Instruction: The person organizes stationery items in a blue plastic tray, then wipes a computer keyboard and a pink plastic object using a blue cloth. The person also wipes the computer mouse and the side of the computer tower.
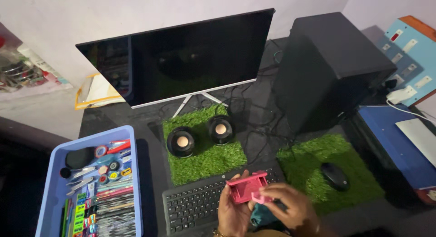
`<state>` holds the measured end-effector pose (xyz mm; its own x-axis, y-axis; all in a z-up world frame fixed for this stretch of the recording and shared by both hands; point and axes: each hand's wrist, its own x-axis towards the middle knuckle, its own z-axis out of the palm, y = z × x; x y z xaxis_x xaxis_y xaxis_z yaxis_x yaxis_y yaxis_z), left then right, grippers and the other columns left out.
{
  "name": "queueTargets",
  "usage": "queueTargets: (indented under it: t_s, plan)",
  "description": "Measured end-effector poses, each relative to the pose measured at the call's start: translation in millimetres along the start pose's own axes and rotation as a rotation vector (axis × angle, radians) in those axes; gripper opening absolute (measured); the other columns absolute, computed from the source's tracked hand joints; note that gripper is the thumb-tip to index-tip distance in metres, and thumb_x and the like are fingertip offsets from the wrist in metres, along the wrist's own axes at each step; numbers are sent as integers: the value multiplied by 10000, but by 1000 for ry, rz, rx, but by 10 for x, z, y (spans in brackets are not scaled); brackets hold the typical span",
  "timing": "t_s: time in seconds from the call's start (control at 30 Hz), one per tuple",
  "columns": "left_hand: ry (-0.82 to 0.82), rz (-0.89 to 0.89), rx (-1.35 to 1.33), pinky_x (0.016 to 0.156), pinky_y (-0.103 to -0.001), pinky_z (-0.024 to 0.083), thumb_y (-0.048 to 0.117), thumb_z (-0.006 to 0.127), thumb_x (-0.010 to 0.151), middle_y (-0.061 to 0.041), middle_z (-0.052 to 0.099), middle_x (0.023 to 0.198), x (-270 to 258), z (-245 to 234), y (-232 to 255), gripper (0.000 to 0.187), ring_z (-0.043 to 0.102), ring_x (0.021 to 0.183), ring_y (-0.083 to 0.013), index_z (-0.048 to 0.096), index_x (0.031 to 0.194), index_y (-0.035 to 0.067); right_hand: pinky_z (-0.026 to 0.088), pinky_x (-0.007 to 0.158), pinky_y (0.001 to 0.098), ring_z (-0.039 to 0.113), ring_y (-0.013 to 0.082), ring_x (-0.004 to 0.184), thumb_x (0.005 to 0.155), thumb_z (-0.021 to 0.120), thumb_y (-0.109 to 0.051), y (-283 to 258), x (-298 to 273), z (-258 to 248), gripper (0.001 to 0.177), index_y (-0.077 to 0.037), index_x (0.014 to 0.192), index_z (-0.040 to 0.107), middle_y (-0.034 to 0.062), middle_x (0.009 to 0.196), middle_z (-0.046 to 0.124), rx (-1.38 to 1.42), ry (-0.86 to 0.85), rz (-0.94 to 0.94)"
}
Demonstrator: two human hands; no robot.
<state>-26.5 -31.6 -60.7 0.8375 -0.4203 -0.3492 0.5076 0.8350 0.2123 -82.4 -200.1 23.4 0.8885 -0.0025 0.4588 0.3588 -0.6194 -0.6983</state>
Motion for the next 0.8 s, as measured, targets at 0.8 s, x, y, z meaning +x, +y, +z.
queueTargets:
  t_s: [0.8]
  plan:
    - [-121,57,-4,978,-628,580,211,505,865,-168,495,1537,388,-490,-317,493,569,1333,-432,505,1346,106,600,829,364,746,227,962,774,821,-186,187,185,62,373,-171,1139,742,59,1032,779,-33,-226,201]
